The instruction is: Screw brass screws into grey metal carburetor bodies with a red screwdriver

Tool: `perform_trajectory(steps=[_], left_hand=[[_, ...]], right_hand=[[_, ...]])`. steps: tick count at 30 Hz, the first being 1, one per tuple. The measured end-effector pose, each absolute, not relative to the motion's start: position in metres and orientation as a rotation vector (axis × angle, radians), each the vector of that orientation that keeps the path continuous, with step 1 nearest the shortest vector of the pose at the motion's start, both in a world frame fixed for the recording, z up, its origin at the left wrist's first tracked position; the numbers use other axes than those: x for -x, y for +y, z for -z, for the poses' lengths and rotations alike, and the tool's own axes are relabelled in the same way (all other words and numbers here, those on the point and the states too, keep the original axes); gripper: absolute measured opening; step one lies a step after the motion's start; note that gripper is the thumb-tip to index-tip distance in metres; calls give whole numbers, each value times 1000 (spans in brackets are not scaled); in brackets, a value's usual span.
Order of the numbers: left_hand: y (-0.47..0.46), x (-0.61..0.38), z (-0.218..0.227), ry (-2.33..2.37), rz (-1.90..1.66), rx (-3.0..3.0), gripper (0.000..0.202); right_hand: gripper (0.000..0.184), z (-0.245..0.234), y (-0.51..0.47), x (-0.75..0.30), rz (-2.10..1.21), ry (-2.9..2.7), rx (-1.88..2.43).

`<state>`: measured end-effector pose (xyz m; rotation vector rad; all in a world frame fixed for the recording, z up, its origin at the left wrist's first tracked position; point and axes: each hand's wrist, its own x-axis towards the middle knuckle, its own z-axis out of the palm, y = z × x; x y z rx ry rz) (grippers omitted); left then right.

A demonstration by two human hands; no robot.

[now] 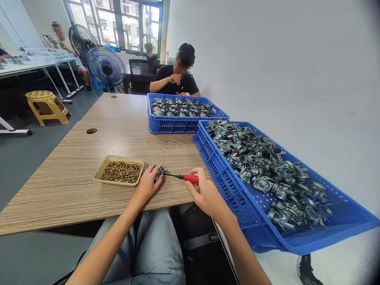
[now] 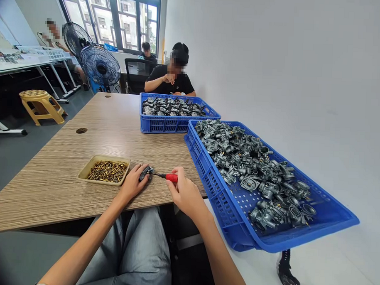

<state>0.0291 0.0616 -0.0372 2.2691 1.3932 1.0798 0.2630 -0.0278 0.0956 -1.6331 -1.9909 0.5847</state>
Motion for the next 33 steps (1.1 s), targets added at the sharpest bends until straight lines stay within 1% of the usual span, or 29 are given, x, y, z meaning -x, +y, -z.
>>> perform_trajectory(steps=[2, 4, 6, 9, 15, 18, 21, 24, 29, 33], left_hand=[[62, -29, 37, 1392, -1076, -2270, 47], [62, -29, 38, 1395, -1080, -2269, 47], [62, -29, 38, 1401, -1091, -2268, 47], [62, -29, 39, 1408, -1096, -2267, 47], [62, -29, 39, 1401, -1098, -2268, 47], [62, -30, 39, 1406, -1102, -2266, 47], [62, -30, 39, 1404, -1105, -2270, 47], [63, -30, 40, 1403, -1107, -2273, 47], [63, -30, 40, 1389, -1108, -2271, 47], [64, -29, 41, 1400, -1102, -2277, 47]], right_hand=[[22, -96, -29, -263, -650, -2009, 1544], [19, -95, -29, -262, -639, -2006, 1543], [16, -93, -28, -261, -571, -1988, 1634], [19, -92, -26, -260, -486, -1962, 1755], [24, -92, -30, -261, -640, -1999, 1528], [20, -92, -30, -261, -633, -2008, 1521], [17, -92, -28, -261, -559, -1981, 1652], [20, -92, -26, -261, -532, -1956, 1710], [31, -91, -30, -262, -667, -1992, 1514], [22, -91, -30, -262, -623, -2006, 1535]])
